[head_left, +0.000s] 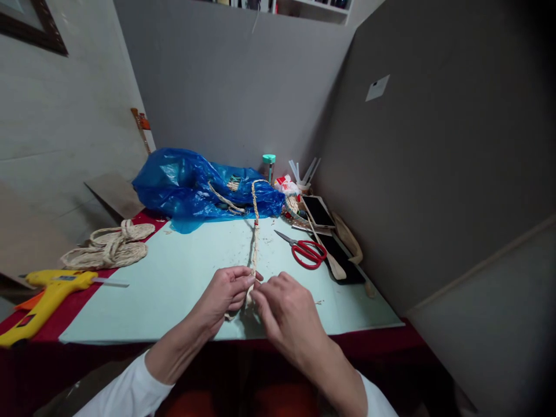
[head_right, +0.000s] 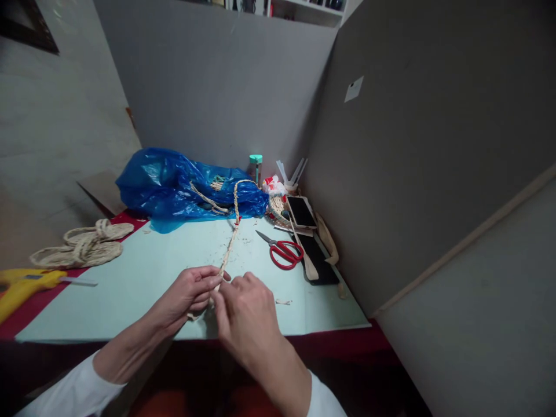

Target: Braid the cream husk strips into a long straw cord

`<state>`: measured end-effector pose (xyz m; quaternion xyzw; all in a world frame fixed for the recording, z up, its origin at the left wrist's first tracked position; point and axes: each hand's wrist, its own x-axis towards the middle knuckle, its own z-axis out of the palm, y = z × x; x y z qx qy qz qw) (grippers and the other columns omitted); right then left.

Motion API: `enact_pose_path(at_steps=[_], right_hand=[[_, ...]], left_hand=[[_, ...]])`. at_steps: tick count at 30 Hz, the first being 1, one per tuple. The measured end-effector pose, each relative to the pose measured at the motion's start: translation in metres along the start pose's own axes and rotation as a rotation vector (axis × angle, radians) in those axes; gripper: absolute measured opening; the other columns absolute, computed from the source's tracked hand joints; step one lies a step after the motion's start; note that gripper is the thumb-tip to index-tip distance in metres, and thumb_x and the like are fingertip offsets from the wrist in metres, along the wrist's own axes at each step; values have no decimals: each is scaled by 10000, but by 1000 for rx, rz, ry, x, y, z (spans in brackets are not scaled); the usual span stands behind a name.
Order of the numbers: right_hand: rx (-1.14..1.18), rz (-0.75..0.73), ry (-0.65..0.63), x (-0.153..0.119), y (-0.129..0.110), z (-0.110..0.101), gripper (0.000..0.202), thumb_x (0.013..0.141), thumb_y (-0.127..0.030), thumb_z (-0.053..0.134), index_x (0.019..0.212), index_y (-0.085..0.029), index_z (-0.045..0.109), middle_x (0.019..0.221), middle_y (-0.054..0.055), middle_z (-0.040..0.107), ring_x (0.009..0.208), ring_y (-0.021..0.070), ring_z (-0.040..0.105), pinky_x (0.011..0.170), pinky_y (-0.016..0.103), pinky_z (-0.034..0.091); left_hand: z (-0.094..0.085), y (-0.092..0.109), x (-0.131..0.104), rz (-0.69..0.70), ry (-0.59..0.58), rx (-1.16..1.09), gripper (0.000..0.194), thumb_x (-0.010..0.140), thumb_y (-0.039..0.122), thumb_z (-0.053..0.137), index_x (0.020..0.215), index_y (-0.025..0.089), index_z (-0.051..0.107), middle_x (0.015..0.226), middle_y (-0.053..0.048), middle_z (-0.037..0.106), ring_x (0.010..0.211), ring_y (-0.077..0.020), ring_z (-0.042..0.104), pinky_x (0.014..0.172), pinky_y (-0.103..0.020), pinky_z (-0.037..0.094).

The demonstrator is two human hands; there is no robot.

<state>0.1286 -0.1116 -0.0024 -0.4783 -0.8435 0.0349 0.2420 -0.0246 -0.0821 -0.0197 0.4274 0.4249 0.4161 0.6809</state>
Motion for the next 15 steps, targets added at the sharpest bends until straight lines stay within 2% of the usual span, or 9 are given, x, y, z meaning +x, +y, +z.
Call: enact_pose_path(at_steps=[1,3,6,9,11,15], right_hand=[[58,58,48,4,4,-4,229,928,-241,406,795,-182,584,782,55,624,759,180,539,690,293,364],[189,167,99,11,12,-6,226,930,-264,410,809,-169,575,810,61,613,770,172,532,701,286,363],[502,216,-20,21,21,2,208,943,-299,395,892,-178,557,775,23,609,710,137,533,675,254,370],[771,208,-184,29,26,14,322,959,-375,354,759,-180,513,635,-23,536,570,96,460,586,221,345],[865,218,-204,31,28,21,363,944,-417,382,698,-173,487,608,-30,488,534,84,403,538,214,314],[986,254,-201,29,32,28,351,916,-438,434,745,-155,553,567,-39,429,504,81,342,482,214,257]], left_hand=[[0,-1,0,13,-12,-4,271,742,341,686,844,98,621,489,87,382,384,12,143,385,-163,62],[-1,-2,1,34,-37,-5,260,757,330,674,844,93,614,563,47,466,397,18,161,384,-161,68],[-1,-1,1,36,-60,-10,247,766,317,665,846,97,588,671,-1,543,408,24,185,386,-158,75],[0,-1,1,45,-84,-18,250,778,325,653,874,113,561,687,4,538,409,20,193,388,-156,76],[0,-1,-1,48,-107,-13,257,783,338,645,886,125,545,671,25,514,405,17,178,385,-156,79],[-3,-6,-8,64,-90,91,287,819,385,589,989,167,511,646,48,532,374,-4,145,365,-171,89]])
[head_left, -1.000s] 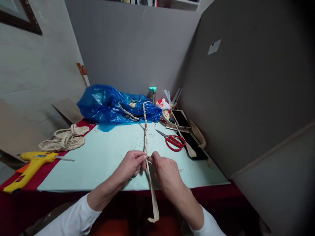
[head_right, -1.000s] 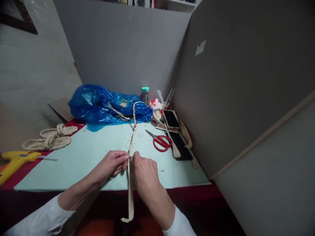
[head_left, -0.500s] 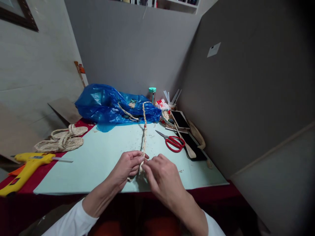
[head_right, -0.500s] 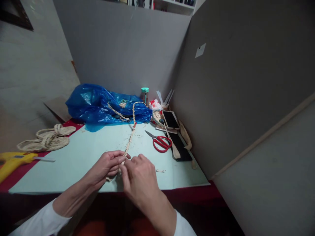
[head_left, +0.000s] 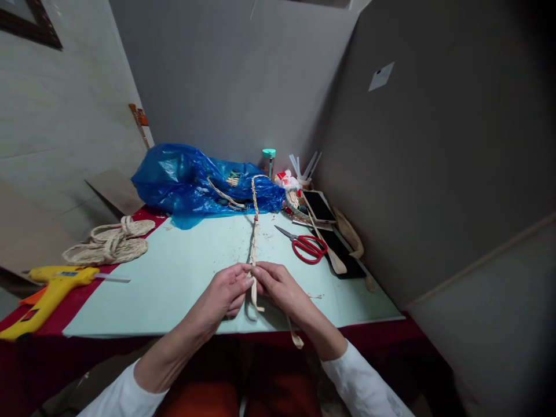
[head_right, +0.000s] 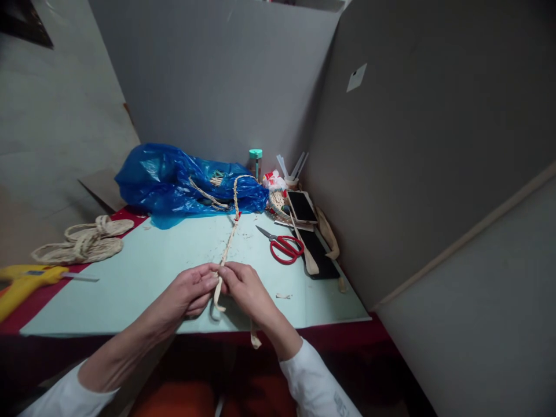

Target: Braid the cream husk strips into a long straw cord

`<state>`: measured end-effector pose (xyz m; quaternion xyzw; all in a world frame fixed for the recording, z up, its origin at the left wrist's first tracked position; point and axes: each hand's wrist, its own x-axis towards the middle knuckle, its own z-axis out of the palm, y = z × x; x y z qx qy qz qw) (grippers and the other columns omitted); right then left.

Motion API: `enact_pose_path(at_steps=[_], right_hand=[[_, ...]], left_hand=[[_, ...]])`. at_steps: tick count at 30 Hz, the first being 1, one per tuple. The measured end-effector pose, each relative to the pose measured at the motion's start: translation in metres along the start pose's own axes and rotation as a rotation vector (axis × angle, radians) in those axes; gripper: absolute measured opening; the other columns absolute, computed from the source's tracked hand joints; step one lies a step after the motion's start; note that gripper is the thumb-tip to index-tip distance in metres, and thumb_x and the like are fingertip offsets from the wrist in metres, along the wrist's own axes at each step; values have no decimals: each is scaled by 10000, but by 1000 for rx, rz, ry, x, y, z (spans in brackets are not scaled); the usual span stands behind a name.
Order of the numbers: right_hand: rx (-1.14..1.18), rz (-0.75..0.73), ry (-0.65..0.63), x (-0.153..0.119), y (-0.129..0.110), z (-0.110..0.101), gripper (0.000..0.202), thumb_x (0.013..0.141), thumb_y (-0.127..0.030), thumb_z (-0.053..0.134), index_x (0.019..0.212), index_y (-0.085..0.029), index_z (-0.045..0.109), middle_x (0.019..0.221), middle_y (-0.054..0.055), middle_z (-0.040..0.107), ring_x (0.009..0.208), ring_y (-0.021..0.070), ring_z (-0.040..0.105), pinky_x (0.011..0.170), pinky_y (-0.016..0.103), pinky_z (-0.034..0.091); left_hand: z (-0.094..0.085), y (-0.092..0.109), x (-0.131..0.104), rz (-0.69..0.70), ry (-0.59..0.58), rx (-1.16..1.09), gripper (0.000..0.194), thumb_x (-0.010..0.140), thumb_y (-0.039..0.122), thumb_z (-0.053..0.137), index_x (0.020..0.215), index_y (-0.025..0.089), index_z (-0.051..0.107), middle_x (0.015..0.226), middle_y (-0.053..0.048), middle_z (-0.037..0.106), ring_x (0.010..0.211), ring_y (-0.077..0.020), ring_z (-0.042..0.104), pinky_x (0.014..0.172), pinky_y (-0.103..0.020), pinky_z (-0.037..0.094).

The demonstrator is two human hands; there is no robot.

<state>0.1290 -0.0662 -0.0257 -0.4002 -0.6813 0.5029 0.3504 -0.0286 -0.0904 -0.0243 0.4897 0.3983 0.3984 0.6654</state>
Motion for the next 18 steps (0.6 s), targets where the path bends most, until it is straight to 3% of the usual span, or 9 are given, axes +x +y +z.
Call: enact_pose_path(at_steps=[2,5,9,11,15,18], right_hand=[[39,8,-6,-2,1,-1,356,907,-442,447,770,-145,589,538,-47,391,488,81,317,469,216,239],[98,7,12,-4,0,0,348,896,-429,470,772,-140,619,501,-57,352,472,79,309,476,214,253],[237,-26,20,-4,-4,2,349,872,-400,505,681,-130,615,560,2,534,529,94,445,547,224,340],[328,-3,13,-4,-7,1,322,840,-393,548,708,-115,641,663,40,613,522,78,422,517,216,309],[540,130,-52,-7,-9,-7,279,807,-372,594,866,-104,648,677,12,582,441,31,199,428,209,111],[611,109,-41,-10,-5,-10,253,802,-371,605,836,-120,621,608,-45,440,453,37,256,429,195,149]], left_hand=[[-2,1,-7,18,56,149,279,847,416,537,992,180,504,621,36,580,362,-24,171,365,-182,105],[0,10,-22,57,160,431,262,878,430,474,824,178,525,537,22,581,421,-68,318,420,-190,222],[19,17,-37,184,310,817,316,908,380,406,676,188,503,502,26,507,504,-108,426,535,-224,323],[33,11,-39,294,349,1041,274,907,310,390,695,191,516,539,17,519,488,-115,433,539,-248,313],[51,-5,-39,427,216,1363,256,870,143,347,707,186,539,572,-11,564,493,-139,482,536,-279,281],[49,7,-34,390,167,1281,291,895,221,381,656,189,543,613,-18,580,565,-147,511,574,-268,325]])
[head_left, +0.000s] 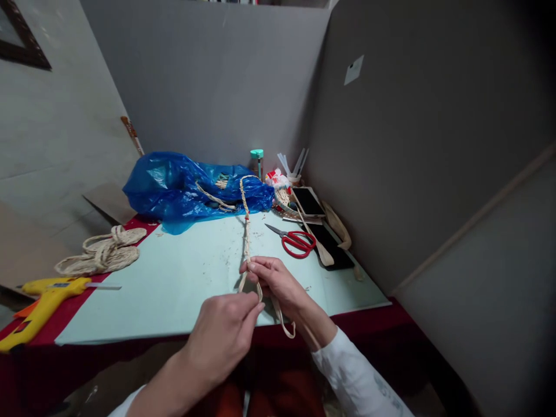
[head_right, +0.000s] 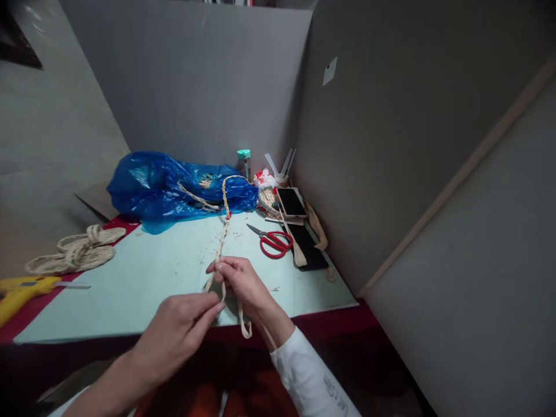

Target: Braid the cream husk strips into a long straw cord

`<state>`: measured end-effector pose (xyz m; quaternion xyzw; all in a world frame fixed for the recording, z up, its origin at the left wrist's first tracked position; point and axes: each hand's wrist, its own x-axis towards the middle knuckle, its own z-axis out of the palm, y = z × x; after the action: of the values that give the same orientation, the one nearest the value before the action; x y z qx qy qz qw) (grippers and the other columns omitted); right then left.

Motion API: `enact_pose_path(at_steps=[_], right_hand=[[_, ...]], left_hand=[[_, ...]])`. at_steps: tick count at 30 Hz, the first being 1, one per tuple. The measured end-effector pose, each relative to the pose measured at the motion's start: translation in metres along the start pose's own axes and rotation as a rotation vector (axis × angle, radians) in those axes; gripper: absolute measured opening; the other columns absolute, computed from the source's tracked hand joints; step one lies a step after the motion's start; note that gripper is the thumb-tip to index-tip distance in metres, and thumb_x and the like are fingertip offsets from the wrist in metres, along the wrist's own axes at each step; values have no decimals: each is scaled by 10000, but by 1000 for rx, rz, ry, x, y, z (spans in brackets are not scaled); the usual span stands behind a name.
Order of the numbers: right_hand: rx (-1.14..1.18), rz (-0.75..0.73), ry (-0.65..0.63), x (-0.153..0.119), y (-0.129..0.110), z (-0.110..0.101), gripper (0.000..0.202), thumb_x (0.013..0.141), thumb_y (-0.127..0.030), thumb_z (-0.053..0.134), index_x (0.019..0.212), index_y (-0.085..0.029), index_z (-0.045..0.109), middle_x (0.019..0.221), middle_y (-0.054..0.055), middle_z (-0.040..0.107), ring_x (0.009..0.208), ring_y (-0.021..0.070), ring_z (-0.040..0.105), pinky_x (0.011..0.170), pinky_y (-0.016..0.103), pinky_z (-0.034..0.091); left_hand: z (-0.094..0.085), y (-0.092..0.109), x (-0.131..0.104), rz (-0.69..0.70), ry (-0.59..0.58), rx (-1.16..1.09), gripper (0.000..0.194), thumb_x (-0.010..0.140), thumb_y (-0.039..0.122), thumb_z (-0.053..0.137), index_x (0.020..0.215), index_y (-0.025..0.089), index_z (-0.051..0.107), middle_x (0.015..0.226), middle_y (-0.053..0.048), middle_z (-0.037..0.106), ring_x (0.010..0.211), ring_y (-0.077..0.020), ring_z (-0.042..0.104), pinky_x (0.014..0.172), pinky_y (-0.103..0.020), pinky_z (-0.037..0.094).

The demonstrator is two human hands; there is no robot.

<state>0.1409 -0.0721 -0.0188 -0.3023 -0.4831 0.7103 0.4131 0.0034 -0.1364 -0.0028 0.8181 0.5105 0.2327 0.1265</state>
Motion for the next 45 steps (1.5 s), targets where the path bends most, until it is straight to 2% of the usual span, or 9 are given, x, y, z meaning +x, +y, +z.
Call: enact_pose_path(at_steps=[5,11,20,29,33,37,39,42,45], right_hand=[[-79,-111,7,-2,9,-3,278,858,-396,539,722,-155,510,582,-59,372,470,54,301,436,188,232],[-143,-143,44,-3,12,-2,262,898,-399,454,755,-180,445,629,-33,455,528,84,462,521,194,381],[-568,-230,56,-9,5,-6,186,933,-269,379,817,-179,493,721,-3,540,693,124,527,716,250,424],[-952,-125,178,-27,2,3,175,955,-262,338,1034,-176,469,736,26,599,631,152,526,619,258,364],[-1058,-59,99,-32,-11,8,196,954,-262,350,1046,-167,495,719,34,630,540,136,496,549,248,325],[-1238,-111,-56,-20,-50,-16,272,947,-336,407,875,-191,626,679,29,637,547,129,509,538,235,318],[-1398,-163,71,-4,-70,-41,290,933,-362,440,846,-184,652,682,42,646,587,143,542,560,239,328],[-1833,-35,596,26,-87,-83,246,894,-324,497,881,-140,660,810,127,671,685,206,598,585,274,335],[-2007,157,617,48,-81,-112,245,880,-291,491,863,-121,666,856,166,672,751,245,626,591,291,346]], left_hand=[[-22,-17,40,-242,137,-557,182,830,358,556,782,184,584,800,-22,619,754,-163,562,684,-247,414],[-3,-33,61,-316,-272,-1071,239,857,391,544,854,152,536,660,4,531,521,-92,460,507,-217,373],[-2,-46,56,-447,-452,-1266,269,837,361,600,1007,174,509,670,32,490,443,-23,272,405,-160,165],[9,-34,46,-447,-234,-1083,227,838,373,565,907,159,531,507,60,424,475,-66,333,446,-185,203],[7,-35,44,-489,-234,-1043,233,847,387,530,861,155,546,504,41,487,425,-61,294,408,-202,157],[6,-39,43,-554,-220,-1121,239,849,392,516,832,156,550,504,35,511,380,-43,207,377,-214,92],[6,-41,42,-565,-210,-1164,248,841,391,536,800,147,557,536,18,537,382,-30,194,376,-213,74],[7,-44,41,-568,-200,-1217,271,825,393,573,796,125,606,617,-5,563,401,-12,169,380,-210,64],[8,-45,41,-561,-146,-1226,258,800,368,615,804,114,660,570,20,486,414,-16,195,386,-206,113]])
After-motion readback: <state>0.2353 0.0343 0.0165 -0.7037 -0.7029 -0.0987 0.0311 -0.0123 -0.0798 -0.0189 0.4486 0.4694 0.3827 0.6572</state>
